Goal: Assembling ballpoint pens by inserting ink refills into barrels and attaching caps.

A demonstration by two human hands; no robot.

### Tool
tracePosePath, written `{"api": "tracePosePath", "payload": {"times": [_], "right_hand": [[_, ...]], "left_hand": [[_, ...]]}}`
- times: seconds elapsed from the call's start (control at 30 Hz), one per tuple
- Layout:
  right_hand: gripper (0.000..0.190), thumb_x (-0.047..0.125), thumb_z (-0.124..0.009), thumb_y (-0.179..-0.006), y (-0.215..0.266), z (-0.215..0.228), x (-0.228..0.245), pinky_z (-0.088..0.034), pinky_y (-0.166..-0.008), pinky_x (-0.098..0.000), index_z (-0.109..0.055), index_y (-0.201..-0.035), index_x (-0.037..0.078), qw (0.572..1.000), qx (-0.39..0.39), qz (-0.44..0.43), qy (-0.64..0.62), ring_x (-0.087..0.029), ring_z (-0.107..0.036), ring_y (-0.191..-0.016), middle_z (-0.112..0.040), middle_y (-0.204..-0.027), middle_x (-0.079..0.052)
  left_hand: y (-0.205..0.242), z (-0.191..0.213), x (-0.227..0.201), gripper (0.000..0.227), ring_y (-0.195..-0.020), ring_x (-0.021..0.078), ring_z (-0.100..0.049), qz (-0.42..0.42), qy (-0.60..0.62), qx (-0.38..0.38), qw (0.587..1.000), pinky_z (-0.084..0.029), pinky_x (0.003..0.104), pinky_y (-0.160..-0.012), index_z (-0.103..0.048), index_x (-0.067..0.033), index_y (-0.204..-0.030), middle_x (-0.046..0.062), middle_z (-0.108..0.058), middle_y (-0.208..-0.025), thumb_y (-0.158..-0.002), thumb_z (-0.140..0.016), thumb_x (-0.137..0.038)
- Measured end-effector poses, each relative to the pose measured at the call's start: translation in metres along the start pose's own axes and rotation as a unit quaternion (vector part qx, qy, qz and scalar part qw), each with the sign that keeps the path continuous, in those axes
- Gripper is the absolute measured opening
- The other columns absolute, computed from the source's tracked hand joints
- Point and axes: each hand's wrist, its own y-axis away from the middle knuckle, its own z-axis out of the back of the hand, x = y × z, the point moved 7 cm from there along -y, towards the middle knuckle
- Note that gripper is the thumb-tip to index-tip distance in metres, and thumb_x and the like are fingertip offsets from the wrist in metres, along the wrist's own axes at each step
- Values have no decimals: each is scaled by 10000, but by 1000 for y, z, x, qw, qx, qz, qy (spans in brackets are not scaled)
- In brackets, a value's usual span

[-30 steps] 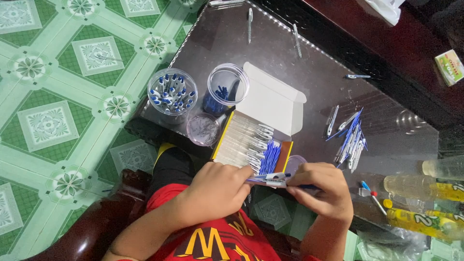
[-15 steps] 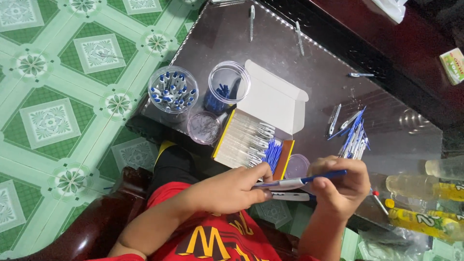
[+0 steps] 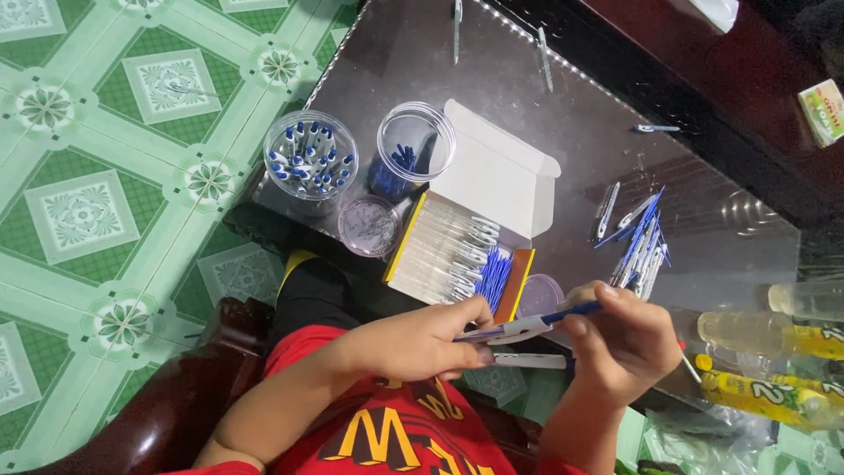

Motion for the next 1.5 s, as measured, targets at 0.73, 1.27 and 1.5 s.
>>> {"api": "tracePosePath", "payload": {"times": [0.73,1.27,1.5], "right_hand": [[191,132,-736,-857,-22,-35,24,-468,-517,-339,-605,-961,40,982,91,-85,-144,-197,-578,-468,-579,-612,-123],[186,62,-668,-888,-3,-30,19,-410,-496,-329,-497,-919,-5,990,113,7,-84,-181,-450,-474,-493,-624,-127],[299,106,-696,-894,-2,-30,20,-582,-616,-339,-443,-1050,70,989,111,-18,-100,-279,-643,-620,-599,-726,-214]], "left_hand": [[-16,-34,32,326,-581,34,-393,-101,309,245,914,-295,175,-481,-396,-114,-1308,-7,-420,-817,-1031,-555,-181],[-2,-13,21,277,-568,107,-429,-70,25,72,995,-351,285,-569,-404,-134,-1110,-3,-522,-660,-1038,-509,-380],[-9,-26,32,219,-567,64,-379,-125,210,173,954,-303,231,-529,-375,-75,-1169,15,-431,-671,-1063,-516,-206]]}}
